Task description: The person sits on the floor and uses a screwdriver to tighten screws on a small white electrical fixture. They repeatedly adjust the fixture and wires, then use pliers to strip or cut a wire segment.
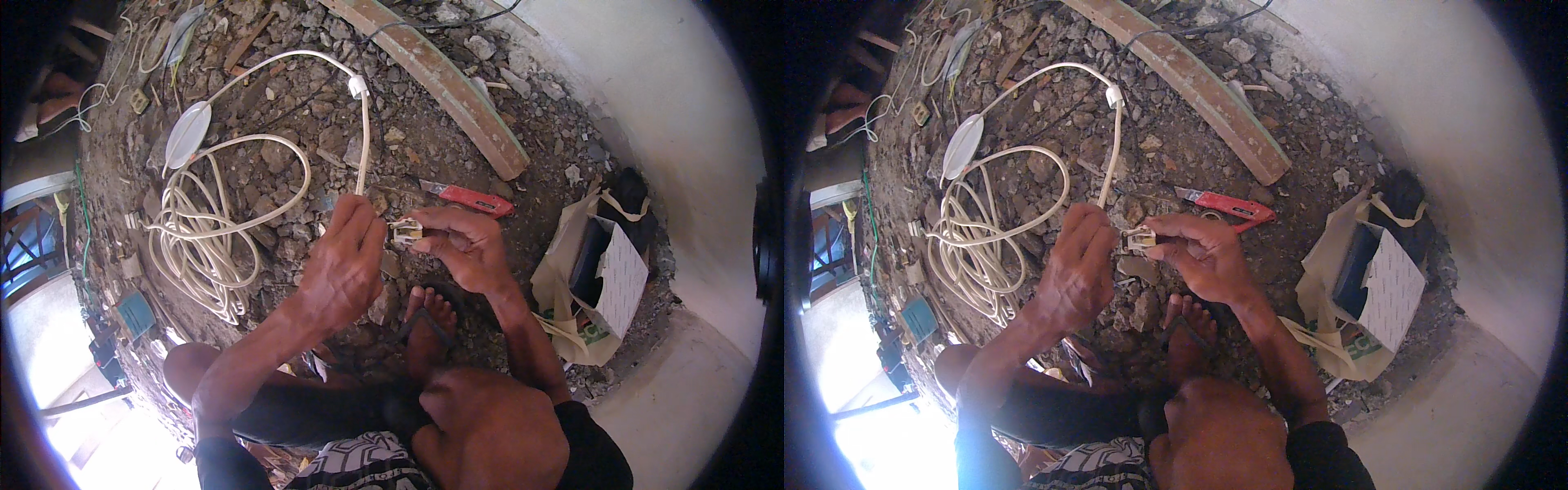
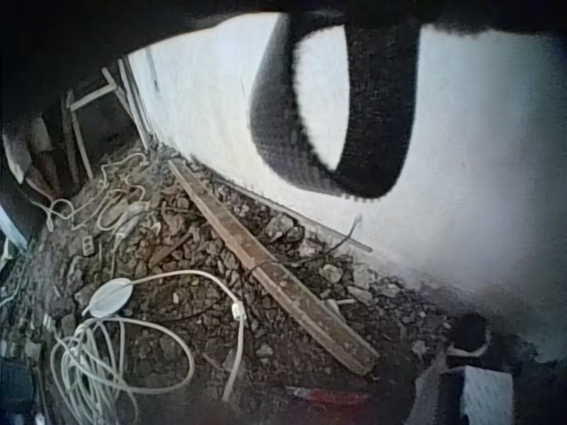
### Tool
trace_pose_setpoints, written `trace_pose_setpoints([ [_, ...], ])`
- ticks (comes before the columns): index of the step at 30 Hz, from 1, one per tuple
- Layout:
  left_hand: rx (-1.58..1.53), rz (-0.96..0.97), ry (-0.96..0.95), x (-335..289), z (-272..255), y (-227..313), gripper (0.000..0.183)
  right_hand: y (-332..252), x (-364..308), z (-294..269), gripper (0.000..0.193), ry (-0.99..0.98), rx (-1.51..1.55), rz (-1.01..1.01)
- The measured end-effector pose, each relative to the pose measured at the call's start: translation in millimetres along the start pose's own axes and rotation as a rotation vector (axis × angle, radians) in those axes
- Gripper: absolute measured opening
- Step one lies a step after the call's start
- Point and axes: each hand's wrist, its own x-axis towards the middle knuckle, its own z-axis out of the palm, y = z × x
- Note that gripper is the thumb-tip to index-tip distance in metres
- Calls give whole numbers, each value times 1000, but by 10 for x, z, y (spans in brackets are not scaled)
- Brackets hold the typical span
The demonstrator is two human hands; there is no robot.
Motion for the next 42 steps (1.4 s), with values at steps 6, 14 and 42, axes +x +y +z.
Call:
trace_pose_setpoints([
  [6,-72,-37,91,-33,115,-99,36,149,5,23,33,37,-22,48],
  [14,-877,-791,553,-323,403,-135,22,532,-73,230,37,149,-151,13],
  [42,-1216,-939,944,-397,942,175,25,486,-190,563,33,281,-73,-12],
])
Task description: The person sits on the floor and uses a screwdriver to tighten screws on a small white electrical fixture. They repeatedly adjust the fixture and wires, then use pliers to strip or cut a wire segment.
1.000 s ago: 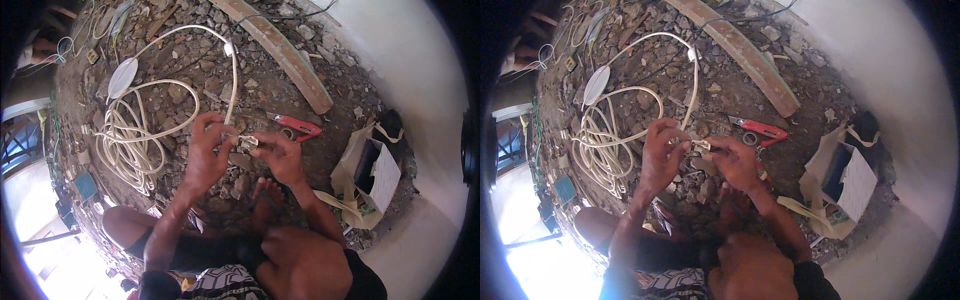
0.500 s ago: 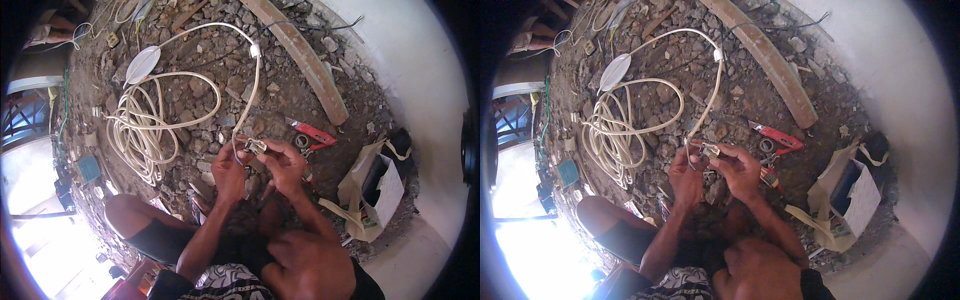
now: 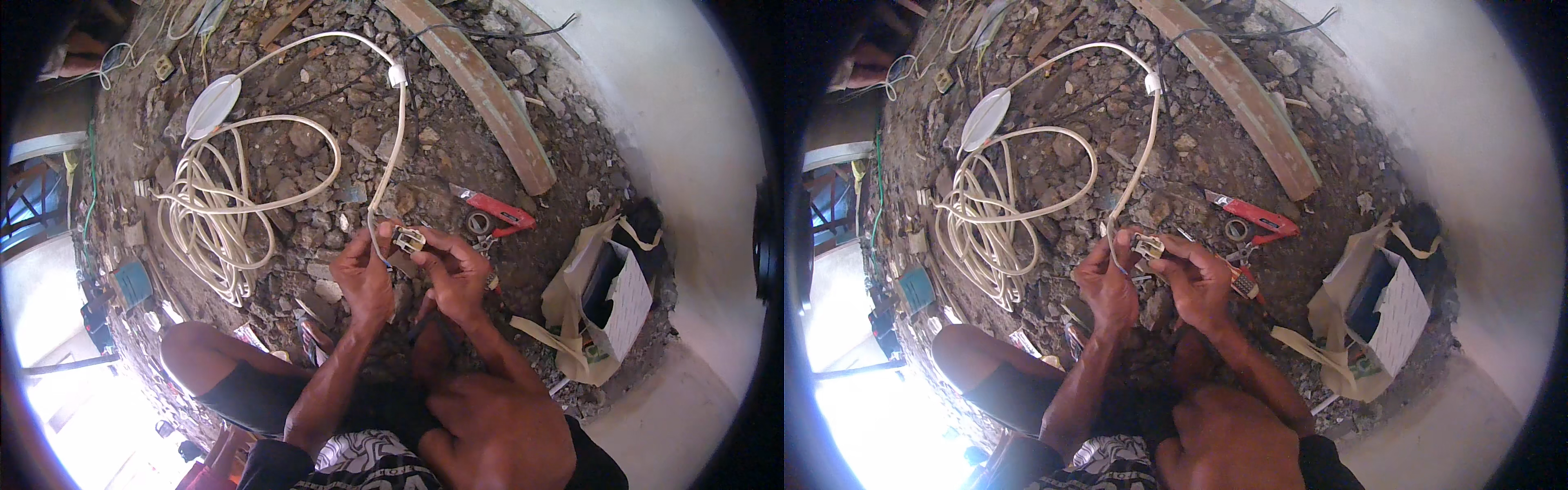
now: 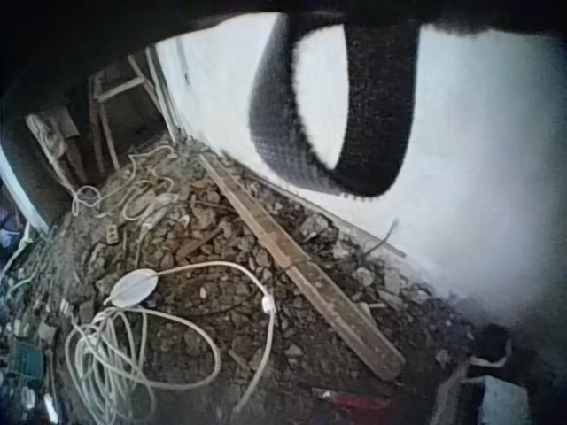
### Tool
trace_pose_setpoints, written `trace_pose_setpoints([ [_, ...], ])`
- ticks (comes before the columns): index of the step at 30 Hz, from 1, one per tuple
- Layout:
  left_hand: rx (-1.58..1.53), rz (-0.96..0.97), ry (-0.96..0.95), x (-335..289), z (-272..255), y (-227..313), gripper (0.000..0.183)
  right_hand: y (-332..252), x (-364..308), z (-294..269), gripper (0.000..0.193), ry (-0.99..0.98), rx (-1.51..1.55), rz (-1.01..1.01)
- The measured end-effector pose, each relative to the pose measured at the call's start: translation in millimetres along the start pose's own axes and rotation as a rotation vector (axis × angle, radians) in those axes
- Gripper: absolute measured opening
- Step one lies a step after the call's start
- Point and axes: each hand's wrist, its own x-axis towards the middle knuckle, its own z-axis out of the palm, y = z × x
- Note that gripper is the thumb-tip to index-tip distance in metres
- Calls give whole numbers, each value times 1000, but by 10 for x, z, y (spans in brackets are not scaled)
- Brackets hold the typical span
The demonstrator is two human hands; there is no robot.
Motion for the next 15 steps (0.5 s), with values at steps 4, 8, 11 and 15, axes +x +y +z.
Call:
trace_pose_setpoints([
  [4,17,27,-5,-4,-2,-43,27,-76,-10,45,32,20,10,63],
  [8,46,14,46,5,2,-56,26,-23,23,62,29,-20,35,120],
  [11,-10,1,21,30,-53,-134,26,146,2,62,30,-24,81,127],
  [15,-251,-109,-88,39,-41,-148,26,217,72,9,35,-42,-414,-221],
])
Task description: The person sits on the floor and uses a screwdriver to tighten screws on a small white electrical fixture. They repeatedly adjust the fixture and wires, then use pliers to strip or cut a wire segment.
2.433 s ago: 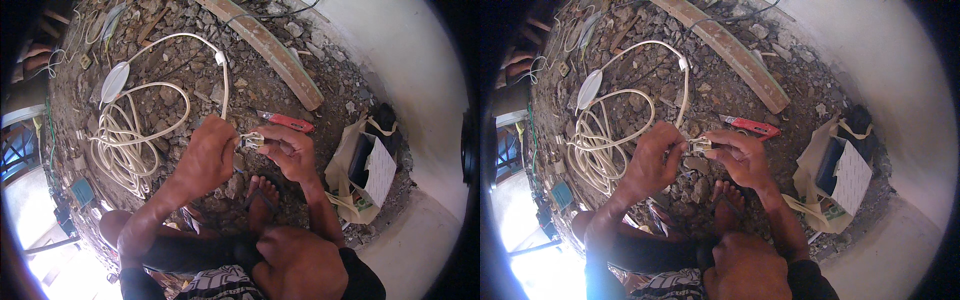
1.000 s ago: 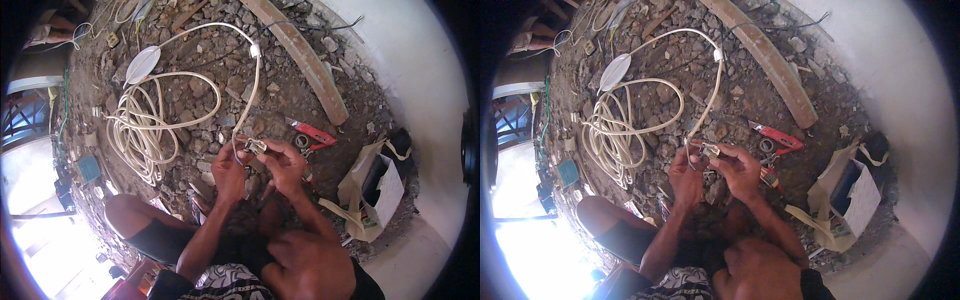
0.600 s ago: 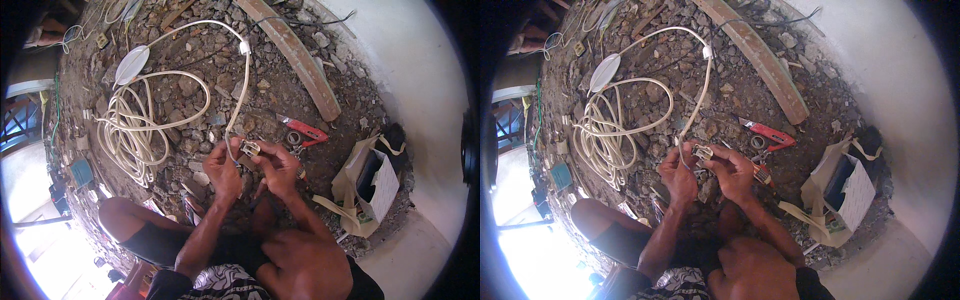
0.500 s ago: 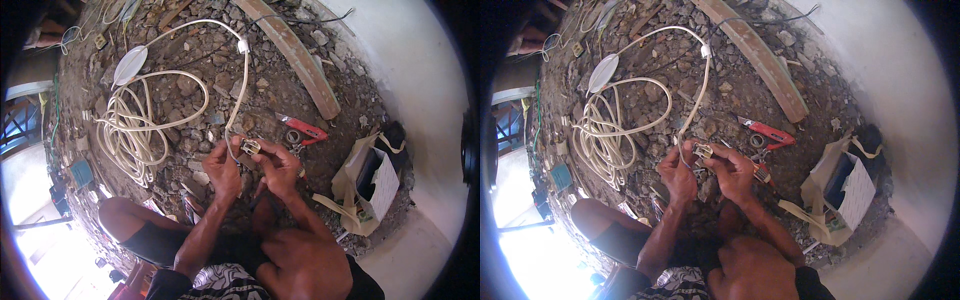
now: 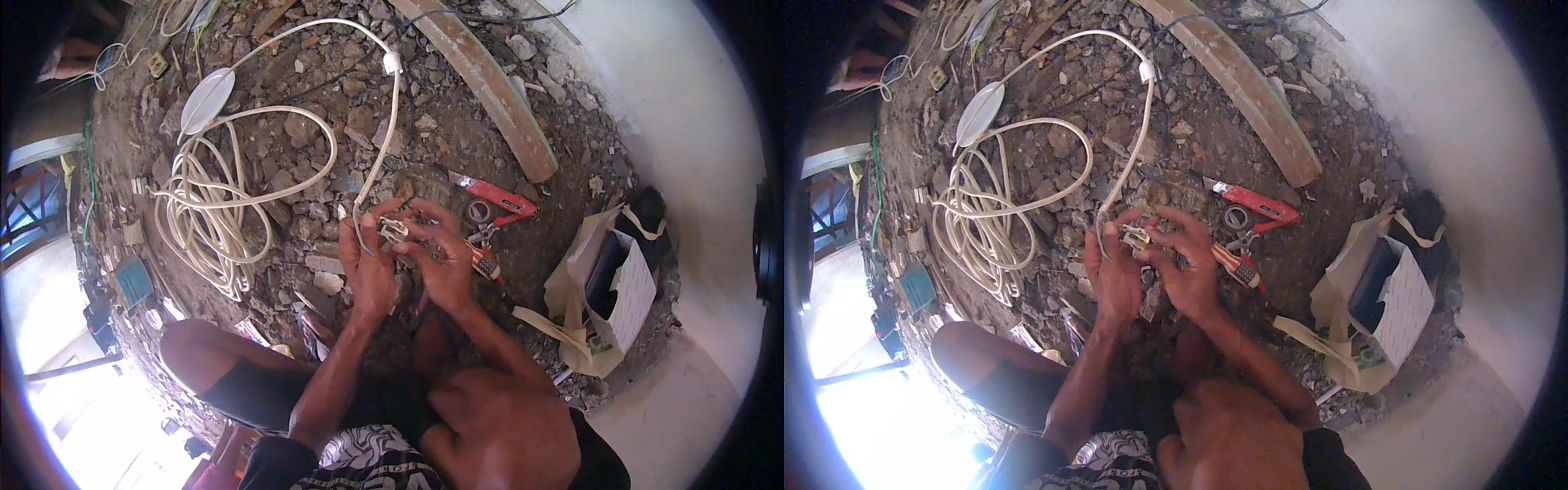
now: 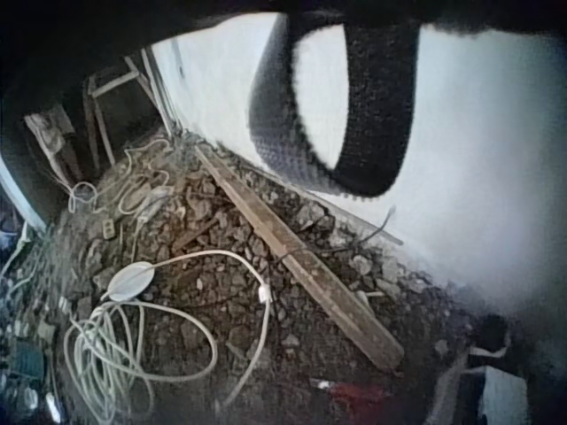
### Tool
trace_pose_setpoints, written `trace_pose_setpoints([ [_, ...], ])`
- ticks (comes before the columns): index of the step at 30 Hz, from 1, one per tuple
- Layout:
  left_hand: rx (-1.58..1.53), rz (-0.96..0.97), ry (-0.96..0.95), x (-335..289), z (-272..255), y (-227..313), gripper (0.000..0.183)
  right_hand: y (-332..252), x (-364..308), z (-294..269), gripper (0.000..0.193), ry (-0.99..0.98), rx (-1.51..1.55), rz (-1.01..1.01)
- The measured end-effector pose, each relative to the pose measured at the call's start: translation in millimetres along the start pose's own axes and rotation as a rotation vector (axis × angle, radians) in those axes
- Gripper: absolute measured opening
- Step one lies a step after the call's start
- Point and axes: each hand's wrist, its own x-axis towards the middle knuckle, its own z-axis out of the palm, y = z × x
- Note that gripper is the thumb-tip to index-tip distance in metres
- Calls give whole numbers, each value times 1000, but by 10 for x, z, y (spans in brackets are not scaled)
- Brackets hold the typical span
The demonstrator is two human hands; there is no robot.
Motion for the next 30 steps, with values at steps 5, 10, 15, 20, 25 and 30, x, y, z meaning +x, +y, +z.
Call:
trace_pose_setpoints([
  [5,524,99,-47,30,-55,-47,21,99,-59,1,37,71,-217,-58],
  [10,704,5,-54,37,-63,-132,17,17,-108,-124,39,-12,-267,-15],
  [15,299,-33,-50,83,-131,-200,25,80,-297,-599,35,-117,-759,72],
  [20,362,-7,-120,131,-179,-299,22,288,-468,-742,34,-254,-1126,155],
  [25,-75,-16,-144,152,-103,-203,17,378,-484,-787,35,-273,-1084,109],
  [30,-125,23,-135,170,-108,-126,16,-160,-427,-858,28,-167,-592,223],
])
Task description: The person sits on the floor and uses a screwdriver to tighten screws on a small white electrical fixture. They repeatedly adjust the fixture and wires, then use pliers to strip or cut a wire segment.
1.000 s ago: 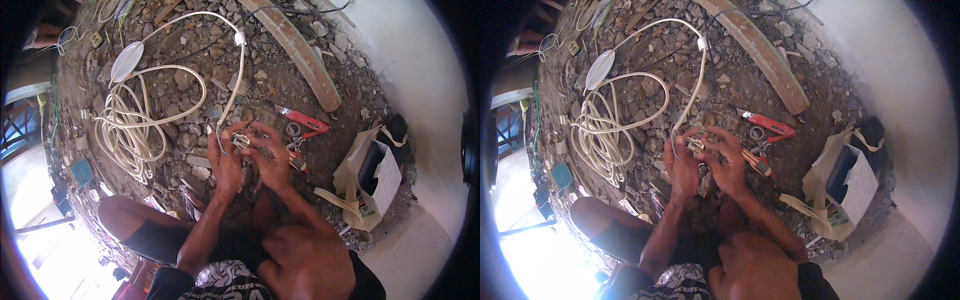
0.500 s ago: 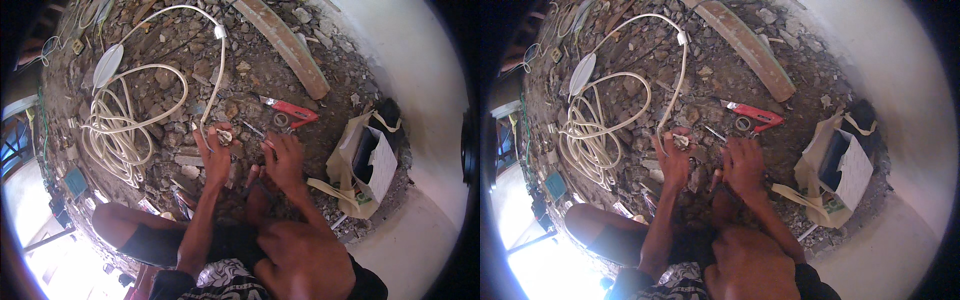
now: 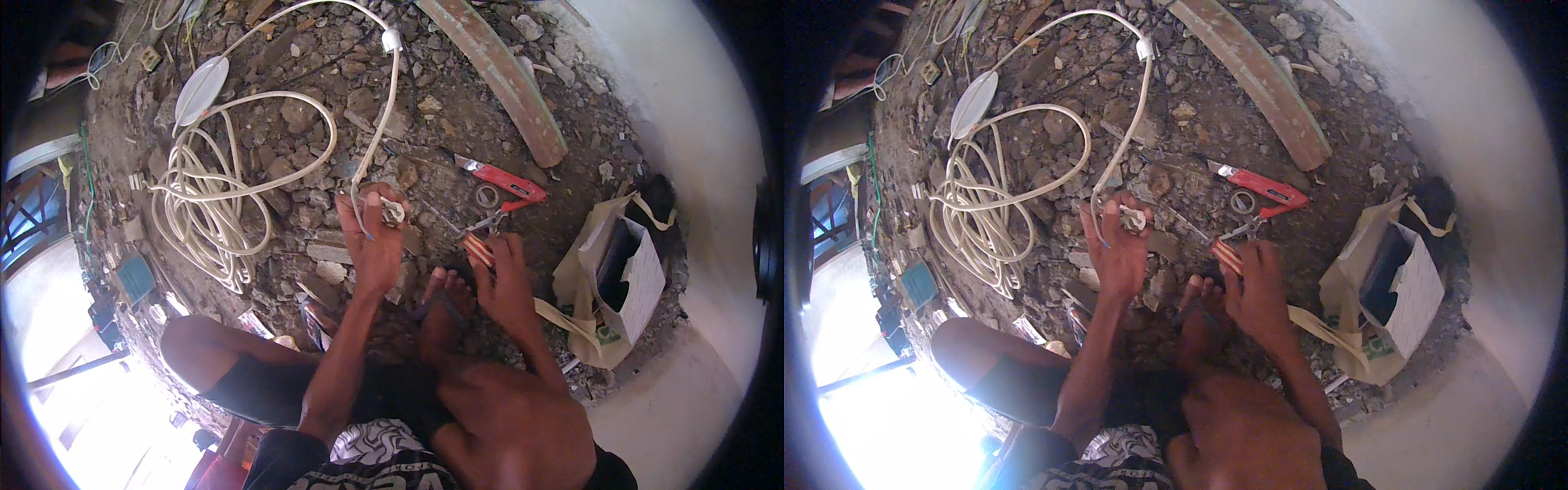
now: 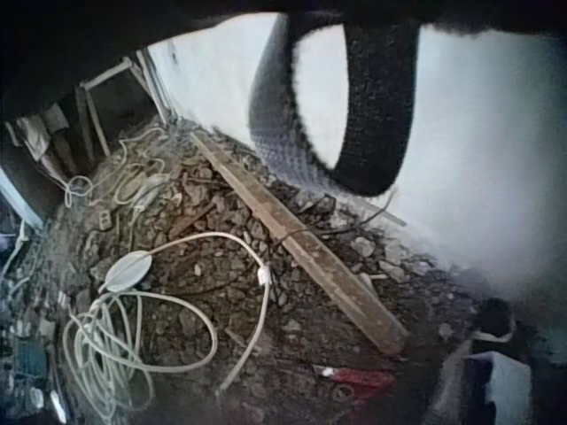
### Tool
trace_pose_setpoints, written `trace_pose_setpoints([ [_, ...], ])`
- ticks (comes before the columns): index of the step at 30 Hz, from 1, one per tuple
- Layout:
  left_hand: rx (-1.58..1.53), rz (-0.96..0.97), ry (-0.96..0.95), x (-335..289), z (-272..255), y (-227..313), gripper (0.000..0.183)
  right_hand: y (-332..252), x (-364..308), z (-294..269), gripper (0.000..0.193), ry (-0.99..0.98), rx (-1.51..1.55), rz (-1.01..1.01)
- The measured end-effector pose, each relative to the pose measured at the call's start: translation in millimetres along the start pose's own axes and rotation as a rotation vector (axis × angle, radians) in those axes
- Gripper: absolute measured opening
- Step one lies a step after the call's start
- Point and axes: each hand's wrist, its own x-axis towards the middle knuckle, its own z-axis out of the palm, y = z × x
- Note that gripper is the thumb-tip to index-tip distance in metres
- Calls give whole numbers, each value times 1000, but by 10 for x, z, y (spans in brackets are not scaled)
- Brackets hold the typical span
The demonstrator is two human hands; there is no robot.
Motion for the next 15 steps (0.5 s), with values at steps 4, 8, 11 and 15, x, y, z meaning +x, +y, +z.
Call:
trace_pose_setpoints([
  [4,5,89,-66,33,81,17,14,-73,-50,-145,28,-99,300,-13],
  [8,-2,88,-39,30,184,-3,16,-115,-3,-28,27,-162,565,128],
  [11,21,61,-60,6,184,-51,13,-439,265,38,24,-188,801,346],
  [15,113,84,-45,-18,287,-97,16,-431,504,261,19,-28,890,243],
])
